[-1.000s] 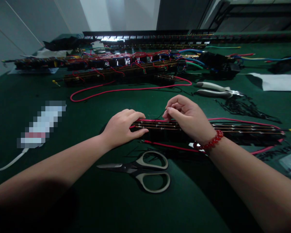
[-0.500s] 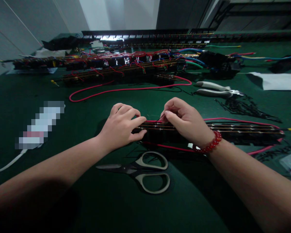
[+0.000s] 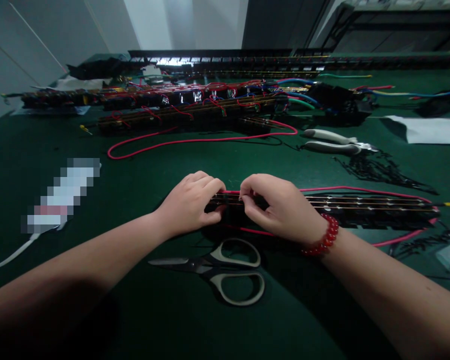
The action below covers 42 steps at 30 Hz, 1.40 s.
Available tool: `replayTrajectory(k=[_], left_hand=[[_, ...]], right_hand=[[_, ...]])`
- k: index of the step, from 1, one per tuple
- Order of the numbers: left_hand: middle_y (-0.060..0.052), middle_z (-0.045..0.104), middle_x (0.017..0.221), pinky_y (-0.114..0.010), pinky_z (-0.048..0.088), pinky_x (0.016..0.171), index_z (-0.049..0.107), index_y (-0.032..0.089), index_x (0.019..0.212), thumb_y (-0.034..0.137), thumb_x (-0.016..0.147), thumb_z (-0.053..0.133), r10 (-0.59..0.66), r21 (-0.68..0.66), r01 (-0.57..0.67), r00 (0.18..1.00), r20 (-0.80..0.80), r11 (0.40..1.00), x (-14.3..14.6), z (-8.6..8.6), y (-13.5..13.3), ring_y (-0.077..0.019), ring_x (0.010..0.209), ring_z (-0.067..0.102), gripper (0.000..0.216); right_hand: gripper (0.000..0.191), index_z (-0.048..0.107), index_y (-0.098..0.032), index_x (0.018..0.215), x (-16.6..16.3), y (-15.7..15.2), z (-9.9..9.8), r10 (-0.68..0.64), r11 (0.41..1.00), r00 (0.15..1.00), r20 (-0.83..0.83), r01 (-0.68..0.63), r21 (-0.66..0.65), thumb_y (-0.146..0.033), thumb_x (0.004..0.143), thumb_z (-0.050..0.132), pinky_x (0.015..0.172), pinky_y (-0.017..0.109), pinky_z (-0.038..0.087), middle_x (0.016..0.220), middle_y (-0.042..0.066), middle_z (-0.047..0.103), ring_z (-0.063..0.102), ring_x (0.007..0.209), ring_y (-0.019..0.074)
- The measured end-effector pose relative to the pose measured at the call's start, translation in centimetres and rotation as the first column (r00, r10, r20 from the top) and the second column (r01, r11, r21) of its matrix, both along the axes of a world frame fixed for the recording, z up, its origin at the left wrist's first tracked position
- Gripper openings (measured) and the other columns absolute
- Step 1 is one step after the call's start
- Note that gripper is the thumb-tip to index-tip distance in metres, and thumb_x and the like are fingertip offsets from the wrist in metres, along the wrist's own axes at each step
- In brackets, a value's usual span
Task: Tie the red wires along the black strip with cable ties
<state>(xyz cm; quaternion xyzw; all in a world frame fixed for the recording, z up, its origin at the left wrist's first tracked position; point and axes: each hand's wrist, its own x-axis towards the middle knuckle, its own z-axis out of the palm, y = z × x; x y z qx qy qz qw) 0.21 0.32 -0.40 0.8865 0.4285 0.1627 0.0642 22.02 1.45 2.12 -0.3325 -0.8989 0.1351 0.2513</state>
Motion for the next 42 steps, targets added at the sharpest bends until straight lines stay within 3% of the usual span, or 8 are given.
replayTrajectory(k=[4,8,20,42], left_hand=[[-0.008,0.067,0.098,-0.041,0.046,0.087,0.059,0.017,0.105,0.033,0.085,0.055,-0.005,-0.008,0.006,1.0,0.008,1.0,-0.1,-0.2,0.1,-0.0254,0.094,0.056,0.026],[-0.009,0.068,0.106,-0.041,0.046,0.09,0.058,0.016,0.117,0.033,0.086,0.055,-0.011,-0.013,0.011,1.0,0.02,1.0,-0.1,-0.2,0.0,-0.0254,0.099,0.058,0.036],[-0.009,0.069,0.11,-0.041,0.047,0.091,0.058,0.019,0.117,0.032,0.084,0.053,0.009,-0.041,-0.009,1.0,0.01,0.999,0.1,0.0,-0.1,-0.0259,0.104,0.06,0.036],[-0.006,0.069,0.114,-0.037,0.048,0.092,0.057,0.02,0.116,0.027,0.081,0.058,0.017,-0.088,-0.002,0.984,0.176,0.996,0.1,0.1,-0.1,-0.0218,0.104,0.064,0.036]], right_hand=[[0.01,0.055,-0.018,0.077,-0.3,-0.3,-0.1,0.039,0.988,0.996,0.085,-0.051,0.146,-0.015,0.083,0.048,0.059,0.029,0.036,0.071,0.004,0.06,0.051,0.065,0.0164],[0.011,0.056,-0.018,0.077,-0.4,-0.3,-0.5,0.059,0.976,0.995,0.079,-0.075,0.204,-0.014,0.084,0.049,0.061,0.029,0.038,0.071,0.005,0.061,0.051,0.066,0.0169],[0.006,0.054,-0.019,0.076,-0.2,0.0,-1.1,0.06,0.998,0.998,-0.036,-0.059,0.031,-0.014,0.081,0.053,0.065,0.031,0.041,0.077,0.006,0.06,0.052,0.071,0.0183],[0.006,0.061,-0.019,0.085,-0.2,0.4,-1.6,0.053,0.998,0.991,-0.126,-0.049,0.031,-0.015,0.085,0.057,0.081,0.038,0.049,0.095,0.009,0.067,0.06,0.09,0.0226]])
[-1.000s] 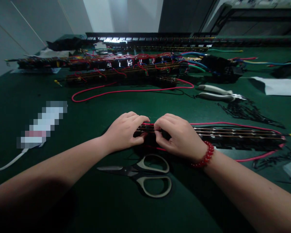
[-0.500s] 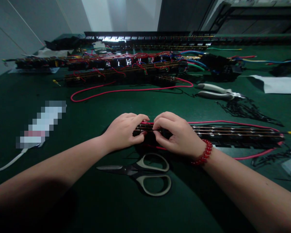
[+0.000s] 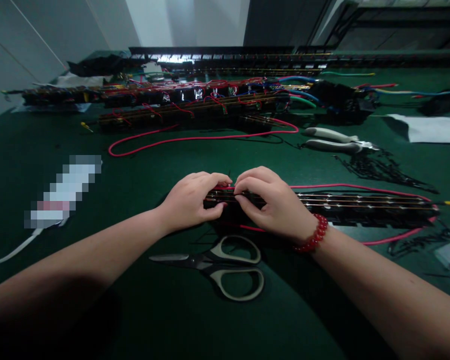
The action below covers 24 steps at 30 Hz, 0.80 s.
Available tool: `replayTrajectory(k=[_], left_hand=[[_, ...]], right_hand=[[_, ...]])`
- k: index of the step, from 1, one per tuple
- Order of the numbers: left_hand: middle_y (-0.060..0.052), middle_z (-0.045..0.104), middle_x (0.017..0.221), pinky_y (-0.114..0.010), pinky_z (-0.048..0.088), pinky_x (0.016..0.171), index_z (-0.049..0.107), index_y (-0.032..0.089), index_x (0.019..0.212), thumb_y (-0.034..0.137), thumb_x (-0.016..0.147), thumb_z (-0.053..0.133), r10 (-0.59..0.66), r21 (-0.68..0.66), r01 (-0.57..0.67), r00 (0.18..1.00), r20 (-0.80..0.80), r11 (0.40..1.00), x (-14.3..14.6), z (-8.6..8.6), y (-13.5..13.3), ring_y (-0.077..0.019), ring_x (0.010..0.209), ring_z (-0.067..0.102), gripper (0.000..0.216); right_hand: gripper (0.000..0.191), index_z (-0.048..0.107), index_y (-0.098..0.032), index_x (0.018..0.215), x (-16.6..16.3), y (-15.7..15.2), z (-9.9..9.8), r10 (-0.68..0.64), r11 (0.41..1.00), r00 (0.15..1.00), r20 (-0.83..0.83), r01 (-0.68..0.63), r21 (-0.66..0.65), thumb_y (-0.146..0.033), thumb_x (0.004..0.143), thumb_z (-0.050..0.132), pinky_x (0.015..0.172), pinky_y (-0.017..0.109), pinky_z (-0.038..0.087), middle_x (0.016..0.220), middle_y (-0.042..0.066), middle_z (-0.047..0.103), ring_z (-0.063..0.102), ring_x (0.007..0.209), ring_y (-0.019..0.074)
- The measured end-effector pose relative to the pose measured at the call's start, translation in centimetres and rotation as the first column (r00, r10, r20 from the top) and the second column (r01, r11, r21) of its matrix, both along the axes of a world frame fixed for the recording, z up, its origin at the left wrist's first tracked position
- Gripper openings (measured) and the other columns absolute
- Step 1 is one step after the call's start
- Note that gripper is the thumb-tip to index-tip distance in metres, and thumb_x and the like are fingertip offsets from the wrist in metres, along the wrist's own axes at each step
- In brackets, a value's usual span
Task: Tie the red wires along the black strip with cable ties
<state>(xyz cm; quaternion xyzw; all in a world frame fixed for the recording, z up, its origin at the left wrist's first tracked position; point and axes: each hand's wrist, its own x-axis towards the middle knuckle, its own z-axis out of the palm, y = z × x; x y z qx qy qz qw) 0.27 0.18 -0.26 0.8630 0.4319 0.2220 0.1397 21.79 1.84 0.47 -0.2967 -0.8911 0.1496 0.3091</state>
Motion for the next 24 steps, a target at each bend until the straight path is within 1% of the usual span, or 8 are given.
replayTrajectory(k=[4,8,12,16,20,24], left_hand=[[-0.006,0.069,0.113,-0.037,0.049,0.091,0.056,0.019,0.116,0.026,0.08,0.059,0.005,0.006,-0.005,1.0,0.021,1.0,0.05,0.06,0.01,-0.0217,0.102,0.065,0.036],[-0.007,0.07,0.113,-0.037,0.05,0.092,0.054,0.019,0.118,0.025,0.078,0.062,0.02,-0.019,-0.018,0.998,0.065,1.0,0.05,0.04,-0.05,-0.0213,0.102,0.066,0.041],[-0.007,0.07,0.116,-0.037,0.048,0.098,0.046,0.018,0.128,0.024,0.077,0.064,0.025,-0.076,-0.015,0.992,0.123,0.997,0.01,0.07,-0.11,-0.021,0.109,0.066,0.054],[-0.005,0.071,0.118,-0.04,0.046,0.102,0.04,0.018,0.137,0.025,0.078,0.063,0.031,-0.109,-0.018,0.992,0.119,0.994,0.02,0.21,-0.12,-0.0214,0.11,0.065,0.064],[-0.005,0.071,0.118,-0.039,0.046,0.103,0.042,0.019,0.137,0.025,0.078,0.063,0.03,-0.135,-0.011,0.99,0.139,0.991,-0.07,0.28,-0.08,-0.0209,0.111,0.065,0.062],[-0.007,0.07,0.12,-0.038,0.049,0.1,0.051,0.019,0.129,0.026,0.078,0.064,0.028,-0.123,-0.011,0.99,0.139,0.992,-0.19,0.25,-0.06,-0.0209,0.11,0.066,0.054]], right_hand=[[0.008,0.06,-0.019,0.087,-0.04,0.05,-0.21,-0.016,1.0,1.0,0.01,0.016,-0.022,-0.015,0.087,0.054,0.081,0.038,0.05,0.097,0.01,0.067,0.06,0.092,0.0231],[0.009,0.061,-0.018,0.089,-0.07,0.02,-0.33,-0.03,0.999,0.999,0.039,0.032,-0.033,-0.016,0.088,0.053,0.078,0.036,0.049,0.093,0.01,0.068,0.06,0.089,0.023],[0.008,0.061,-0.019,0.09,-0.03,0.03,-0.25,-0.05,0.998,0.997,0.055,0.053,-0.042,-0.018,0.089,0.054,0.075,0.035,0.048,0.091,0.008,0.069,0.06,0.085,0.0222],[0.008,0.062,-0.019,0.092,-0.04,0.07,-0.17,-0.069,0.996,0.996,0.053,0.072,-0.054,-0.018,0.091,0.053,0.074,0.035,0.047,0.09,0.008,0.069,0.061,0.084,0.0221],[0.009,0.062,-0.02,0.092,-0.11,0.0,-0.15,-0.097,0.993,0.994,0.053,0.101,-0.065,-0.019,0.091,0.053,0.075,0.034,0.047,0.09,0.007,0.07,0.061,0.085,0.0214],[0.01,0.063,-0.021,0.092,-0.17,-0.1,-0.14,-0.112,0.991,0.993,0.046,0.115,-0.071,-0.02,0.092,0.053,0.075,0.033,0.047,0.09,0.006,0.07,0.062,0.085,0.021]])
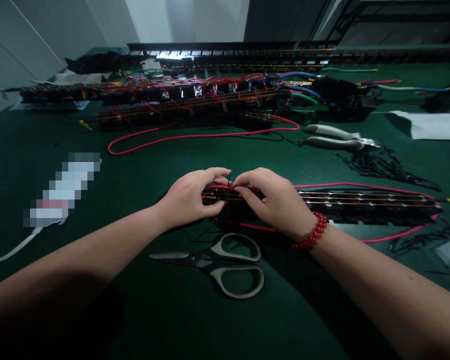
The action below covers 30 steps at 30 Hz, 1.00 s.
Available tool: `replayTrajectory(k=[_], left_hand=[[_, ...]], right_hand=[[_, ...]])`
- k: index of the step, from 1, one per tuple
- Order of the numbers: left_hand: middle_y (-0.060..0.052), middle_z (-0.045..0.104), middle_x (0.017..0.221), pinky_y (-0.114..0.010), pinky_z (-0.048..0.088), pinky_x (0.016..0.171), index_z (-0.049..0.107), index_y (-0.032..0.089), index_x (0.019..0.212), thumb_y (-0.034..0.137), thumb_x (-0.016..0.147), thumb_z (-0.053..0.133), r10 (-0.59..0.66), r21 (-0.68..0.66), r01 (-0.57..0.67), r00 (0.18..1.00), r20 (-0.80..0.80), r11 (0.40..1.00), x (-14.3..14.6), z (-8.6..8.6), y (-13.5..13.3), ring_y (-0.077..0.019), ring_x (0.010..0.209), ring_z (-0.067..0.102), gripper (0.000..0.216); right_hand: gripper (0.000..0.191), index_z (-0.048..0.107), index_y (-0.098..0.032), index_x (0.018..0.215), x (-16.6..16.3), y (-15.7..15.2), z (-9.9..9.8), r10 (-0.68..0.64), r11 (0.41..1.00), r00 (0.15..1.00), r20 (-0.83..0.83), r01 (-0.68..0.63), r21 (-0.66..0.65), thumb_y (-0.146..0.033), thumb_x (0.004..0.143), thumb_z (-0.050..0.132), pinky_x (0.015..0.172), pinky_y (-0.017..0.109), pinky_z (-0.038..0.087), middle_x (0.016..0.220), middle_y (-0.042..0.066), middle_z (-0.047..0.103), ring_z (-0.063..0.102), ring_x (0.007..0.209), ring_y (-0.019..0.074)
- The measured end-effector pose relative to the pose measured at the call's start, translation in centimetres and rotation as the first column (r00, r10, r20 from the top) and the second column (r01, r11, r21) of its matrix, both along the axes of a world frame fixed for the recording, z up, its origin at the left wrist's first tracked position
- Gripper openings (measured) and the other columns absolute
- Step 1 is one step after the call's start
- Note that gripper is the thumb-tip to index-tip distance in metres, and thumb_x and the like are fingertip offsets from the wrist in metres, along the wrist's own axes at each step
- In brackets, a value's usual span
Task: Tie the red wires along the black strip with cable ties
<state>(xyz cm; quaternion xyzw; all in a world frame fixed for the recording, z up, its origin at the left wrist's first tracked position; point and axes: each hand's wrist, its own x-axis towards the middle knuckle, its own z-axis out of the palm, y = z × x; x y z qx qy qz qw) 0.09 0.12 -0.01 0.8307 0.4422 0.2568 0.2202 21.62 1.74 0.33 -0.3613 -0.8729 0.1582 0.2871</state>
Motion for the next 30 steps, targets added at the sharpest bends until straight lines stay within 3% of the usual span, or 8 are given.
replayTrajectory(k=[30], left_hand=[[-0.006,0.07,0.119,-0.038,0.05,0.093,0.061,0.02,0.119,0.028,0.082,0.061,-0.036,0.076,0.044,0.995,-0.098,0.996,0.02,0.12,0.02,-0.0219,0.105,0.066,0.038]], right_hand=[[0.001,0.058,-0.02,0.09,-0.11,-0.09,-0.19,-0.092,0.995,0.994,-0.052,0.09,-0.044,-0.021,0.09,0.058,0.068,0.029,0.046,0.087,0.003,0.068,0.064,0.078,0.0178]])
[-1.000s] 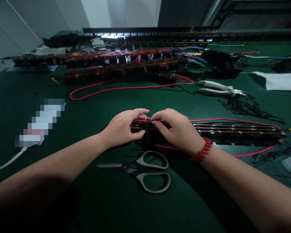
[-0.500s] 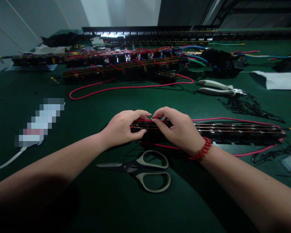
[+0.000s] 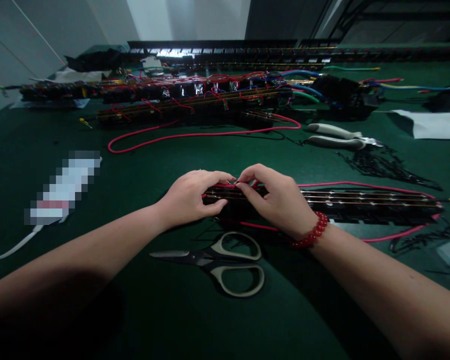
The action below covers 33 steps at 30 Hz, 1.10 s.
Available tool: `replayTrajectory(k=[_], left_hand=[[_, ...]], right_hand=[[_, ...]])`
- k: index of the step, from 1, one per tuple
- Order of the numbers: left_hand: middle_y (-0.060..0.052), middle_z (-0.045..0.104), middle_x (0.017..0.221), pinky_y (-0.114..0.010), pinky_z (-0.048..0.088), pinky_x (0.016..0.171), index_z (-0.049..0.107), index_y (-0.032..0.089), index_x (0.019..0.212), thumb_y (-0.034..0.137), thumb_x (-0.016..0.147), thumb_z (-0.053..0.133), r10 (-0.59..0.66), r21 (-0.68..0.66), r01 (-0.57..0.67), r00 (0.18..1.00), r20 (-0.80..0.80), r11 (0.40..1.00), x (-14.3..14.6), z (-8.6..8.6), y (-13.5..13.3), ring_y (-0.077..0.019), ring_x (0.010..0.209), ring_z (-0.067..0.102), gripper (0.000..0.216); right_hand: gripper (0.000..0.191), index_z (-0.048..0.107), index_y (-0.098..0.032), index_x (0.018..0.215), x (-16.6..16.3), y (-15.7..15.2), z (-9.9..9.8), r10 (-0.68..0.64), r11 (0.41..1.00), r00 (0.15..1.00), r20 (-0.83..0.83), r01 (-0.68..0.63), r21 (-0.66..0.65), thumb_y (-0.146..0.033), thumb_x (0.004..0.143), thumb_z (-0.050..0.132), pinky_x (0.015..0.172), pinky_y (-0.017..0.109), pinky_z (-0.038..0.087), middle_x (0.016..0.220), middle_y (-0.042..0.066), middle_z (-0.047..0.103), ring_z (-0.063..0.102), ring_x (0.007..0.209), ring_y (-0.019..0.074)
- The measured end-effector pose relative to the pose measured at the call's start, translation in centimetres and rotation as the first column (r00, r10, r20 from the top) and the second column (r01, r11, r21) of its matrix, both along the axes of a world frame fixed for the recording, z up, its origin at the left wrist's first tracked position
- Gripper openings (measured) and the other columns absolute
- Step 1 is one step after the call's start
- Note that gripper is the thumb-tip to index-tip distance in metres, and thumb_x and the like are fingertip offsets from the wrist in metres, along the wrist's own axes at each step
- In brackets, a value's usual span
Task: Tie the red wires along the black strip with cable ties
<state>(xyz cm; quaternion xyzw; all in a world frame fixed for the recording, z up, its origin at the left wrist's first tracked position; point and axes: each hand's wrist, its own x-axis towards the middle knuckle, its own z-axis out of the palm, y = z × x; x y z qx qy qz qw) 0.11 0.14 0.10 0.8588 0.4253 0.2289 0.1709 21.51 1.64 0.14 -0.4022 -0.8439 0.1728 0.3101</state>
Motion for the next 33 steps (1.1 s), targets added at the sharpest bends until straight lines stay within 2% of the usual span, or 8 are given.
replayTrajectory(k=[27,33], left_hand=[[-0.006,0.07,0.118,-0.037,0.05,0.092,0.061,0.02,0.119,0.028,0.083,0.061,-0.007,0.008,0.007,1.0,-0.001,1.0,-0.06,-0.09,0.05,-0.0215,0.104,0.066,0.037],[-0.007,0.07,0.118,-0.035,0.05,0.093,0.061,0.017,0.121,0.026,0.082,0.061,-0.013,0.038,0.013,1.0,0.017,0.999,-0.12,-0.23,0.12,-0.0207,0.104,0.065,0.04]], right_hand=[[0.001,0.058,-0.021,0.089,-0.04,0.0,0.04,0.005,1.0,1.0,0.006,-0.005,-0.004,-0.021,0.089,0.057,0.069,0.029,0.046,0.086,0.003,0.068,0.063,0.078,0.0182],[0.007,0.058,-0.021,0.097,0.08,-0.14,-0.05,0.006,1.0,1.0,0.001,-0.006,-0.007,-0.02,0.09,0.056,0.07,0.028,0.047,0.09,0.003,0.069,0.064,0.08,0.0178]])
